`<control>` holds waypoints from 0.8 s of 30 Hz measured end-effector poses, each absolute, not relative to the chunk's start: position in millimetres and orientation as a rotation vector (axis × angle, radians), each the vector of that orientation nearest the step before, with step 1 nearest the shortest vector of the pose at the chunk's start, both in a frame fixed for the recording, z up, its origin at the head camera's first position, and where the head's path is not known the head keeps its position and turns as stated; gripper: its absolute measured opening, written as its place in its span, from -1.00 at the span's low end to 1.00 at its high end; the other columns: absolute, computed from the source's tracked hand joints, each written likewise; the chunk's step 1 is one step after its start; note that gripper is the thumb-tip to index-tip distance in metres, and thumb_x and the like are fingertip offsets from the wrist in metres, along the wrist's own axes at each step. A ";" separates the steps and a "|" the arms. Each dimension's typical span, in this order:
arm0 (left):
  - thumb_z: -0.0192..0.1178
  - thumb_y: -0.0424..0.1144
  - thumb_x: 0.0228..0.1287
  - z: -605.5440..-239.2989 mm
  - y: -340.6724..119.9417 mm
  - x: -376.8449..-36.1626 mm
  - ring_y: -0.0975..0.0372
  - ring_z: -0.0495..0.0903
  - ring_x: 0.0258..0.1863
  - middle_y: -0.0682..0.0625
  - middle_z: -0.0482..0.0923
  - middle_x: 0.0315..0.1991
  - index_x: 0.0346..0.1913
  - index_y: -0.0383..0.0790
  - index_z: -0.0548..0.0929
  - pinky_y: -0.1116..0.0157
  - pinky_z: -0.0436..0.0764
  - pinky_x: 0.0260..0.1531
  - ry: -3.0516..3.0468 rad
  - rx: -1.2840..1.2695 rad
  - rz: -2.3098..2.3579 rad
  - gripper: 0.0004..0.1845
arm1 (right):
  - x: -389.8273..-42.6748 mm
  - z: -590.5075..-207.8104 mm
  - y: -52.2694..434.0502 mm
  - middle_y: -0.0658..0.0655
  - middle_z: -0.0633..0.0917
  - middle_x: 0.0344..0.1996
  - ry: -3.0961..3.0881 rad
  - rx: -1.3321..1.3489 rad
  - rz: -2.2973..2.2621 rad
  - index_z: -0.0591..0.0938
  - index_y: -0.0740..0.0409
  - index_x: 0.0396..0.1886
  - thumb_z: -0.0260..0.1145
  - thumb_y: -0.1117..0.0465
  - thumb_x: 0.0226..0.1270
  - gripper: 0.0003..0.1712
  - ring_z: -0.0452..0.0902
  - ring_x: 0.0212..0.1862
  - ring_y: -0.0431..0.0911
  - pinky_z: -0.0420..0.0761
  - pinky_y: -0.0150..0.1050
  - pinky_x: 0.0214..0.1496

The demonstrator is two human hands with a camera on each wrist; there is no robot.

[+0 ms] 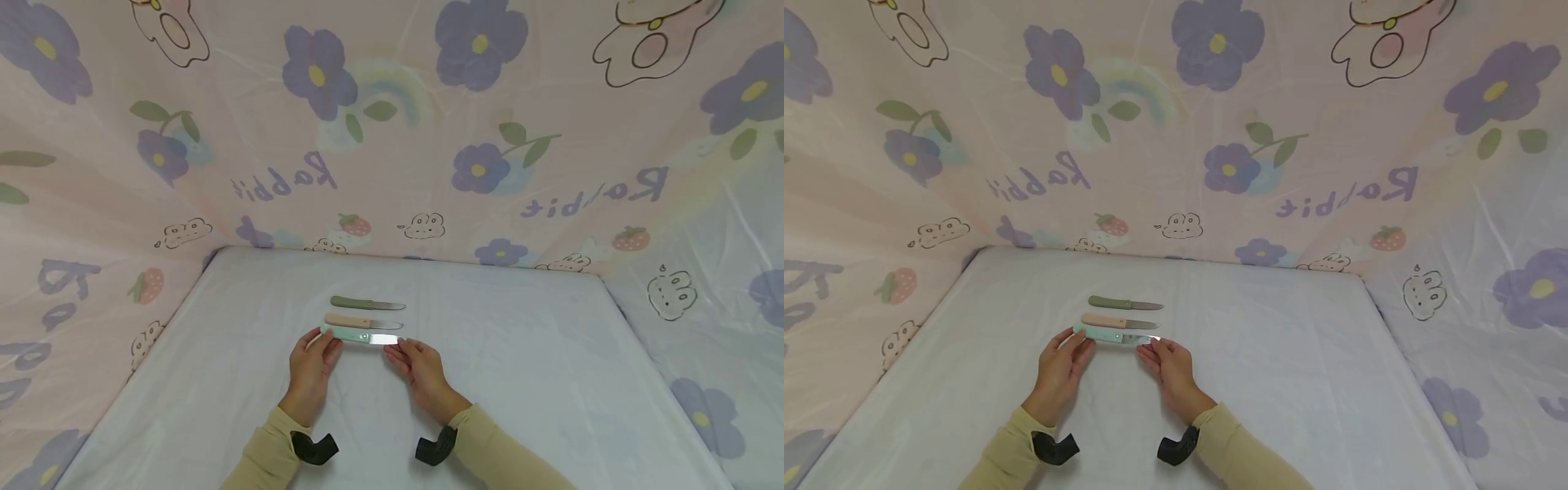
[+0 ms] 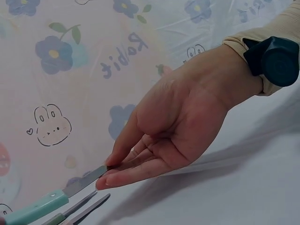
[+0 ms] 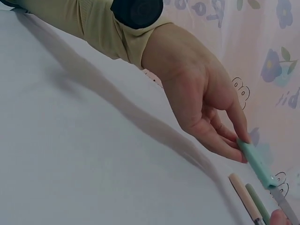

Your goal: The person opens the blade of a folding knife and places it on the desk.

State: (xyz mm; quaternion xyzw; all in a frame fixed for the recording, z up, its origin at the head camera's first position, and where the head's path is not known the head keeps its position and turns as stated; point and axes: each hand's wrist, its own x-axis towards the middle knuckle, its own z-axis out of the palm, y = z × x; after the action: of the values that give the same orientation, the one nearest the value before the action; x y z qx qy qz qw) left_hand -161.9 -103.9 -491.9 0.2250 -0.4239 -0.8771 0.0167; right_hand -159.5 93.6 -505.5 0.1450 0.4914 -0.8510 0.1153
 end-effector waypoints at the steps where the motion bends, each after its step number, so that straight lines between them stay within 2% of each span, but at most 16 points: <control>1: 0.14 -0.43 0.28 -492.8 -104.8 -162.6 0.07 0.52 -0.05 -0.28 0.31 0.04 0.21 -0.39 0.23 0.21 0.50 0.02 -1.330 0.702 -2.728 -0.51 | -160.2 -506.1 94.1 0.30 0.63 -0.16 1.441 0.422 -2.483 0.31 0.49 0.07 0.11 0.31 0.39 -0.62 0.61 -0.08 0.01 0.53 -0.19 0.03; 7: 0.12 -0.41 0.29 -497.0 -110.9 -167.5 0.03 0.53 -0.02 -0.32 0.34 0.06 0.23 -0.44 0.22 0.18 0.50 0.02 -1.397 0.728 -2.727 -0.50 | -163.9 -508.5 96.2 0.30 0.64 -0.17 1.432 0.409 -2.450 0.29 0.53 0.14 0.08 0.31 0.41 -0.57 0.61 -0.08 -0.01 0.52 -0.19 0.05; 16: 0.11 -0.41 0.30 -503.6 -119.9 -171.4 0.10 0.61 -0.14 -0.23 0.52 -0.11 0.20 -0.46 0.27 0.17 0.51 0.00 -1.468 0.747 -2.713 -0.54 | -167.9 -511.7 95.4 0.34 0.62 -0.13 1.437 0.420 -2.433 0.28 0.55 0.16 0.07 0.32 0.41 -0.55 0.59 -0.04 0.02 0.50 -0.18 0.07; 24: 0.09 -0.44 0.31 -511.5 -129.7 -171.9 0.04 0.57 -0.04 -0.32 0.45 0.02 0.20 -0.50 0.32 0.18 0.54 -0.04 -1.622 0.723 -2.653 -0.56 | -169.0 -515.1 92.4 0.37 0.61 -0.14 1.424 0.423 -2.430 0.28 0.57 0.15 0.04 0.35 0.42 -0.58 0.59 -0.04 0.04 0.50 -0.16 0.07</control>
State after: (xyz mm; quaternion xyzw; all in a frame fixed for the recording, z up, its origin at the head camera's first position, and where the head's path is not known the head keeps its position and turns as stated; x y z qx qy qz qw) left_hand -171.9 -129.7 -511.5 0.2265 -0.5079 -0.8308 -0.0255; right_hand -169.0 92.4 -515.1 0.1469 0.4947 -0.8440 0.1462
